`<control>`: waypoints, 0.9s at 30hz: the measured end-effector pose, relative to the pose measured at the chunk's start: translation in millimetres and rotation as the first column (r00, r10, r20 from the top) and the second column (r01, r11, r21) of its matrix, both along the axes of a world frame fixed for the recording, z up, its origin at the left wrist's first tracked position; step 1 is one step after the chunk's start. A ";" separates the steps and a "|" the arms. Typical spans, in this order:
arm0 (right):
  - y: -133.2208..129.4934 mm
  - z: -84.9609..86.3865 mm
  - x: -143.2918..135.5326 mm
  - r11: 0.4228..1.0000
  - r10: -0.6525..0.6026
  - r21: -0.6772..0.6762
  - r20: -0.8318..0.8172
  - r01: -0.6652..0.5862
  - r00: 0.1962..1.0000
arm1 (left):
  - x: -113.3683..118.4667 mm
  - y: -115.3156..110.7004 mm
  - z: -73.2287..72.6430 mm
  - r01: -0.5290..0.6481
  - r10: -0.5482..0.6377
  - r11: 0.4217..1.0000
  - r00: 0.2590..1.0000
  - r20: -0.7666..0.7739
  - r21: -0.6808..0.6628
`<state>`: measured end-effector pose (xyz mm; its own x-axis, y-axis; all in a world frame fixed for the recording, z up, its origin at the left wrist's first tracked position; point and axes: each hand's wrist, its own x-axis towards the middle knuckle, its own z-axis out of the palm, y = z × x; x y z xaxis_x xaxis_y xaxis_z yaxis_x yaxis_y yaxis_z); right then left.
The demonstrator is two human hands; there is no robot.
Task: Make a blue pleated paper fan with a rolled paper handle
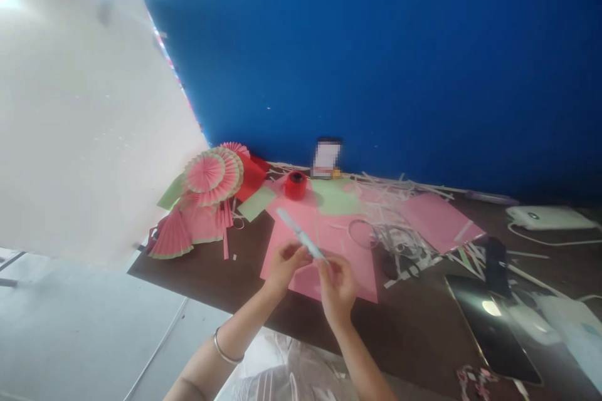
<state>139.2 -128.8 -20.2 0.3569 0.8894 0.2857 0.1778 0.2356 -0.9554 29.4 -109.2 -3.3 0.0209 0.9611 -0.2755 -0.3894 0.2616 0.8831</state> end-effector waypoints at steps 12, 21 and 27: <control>-3.9 2.1 11.8 0.979 0.172 -0.117 0.048 -0.166 0.984 | -3.4 -1.9 2.8 0.010 -0.001 0.995 0.996 -0.094 0.097; 1.8 3.1 13.3 0.959 0.151 -0.226 -0.102 -0.171 0.983 | -5.8 -4.9 -1.1 0.079 -0.057 0.991 0.978 -0.203 0.104; -0.7 0.0 16.4 0.968 0.195 -0.158 0.003 -0.192 0.981 | -4.9 -7.9 -2.6 0.024 -0.002 0.994 0.979 -0.205 0.104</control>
<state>155.5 -129.4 -20.2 0.1695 0.9752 0.1421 0.1612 0.1149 -0.9802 24.5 -117.0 -5.9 -0.0123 0.9849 -0.1724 -0.1949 0.1668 0.9665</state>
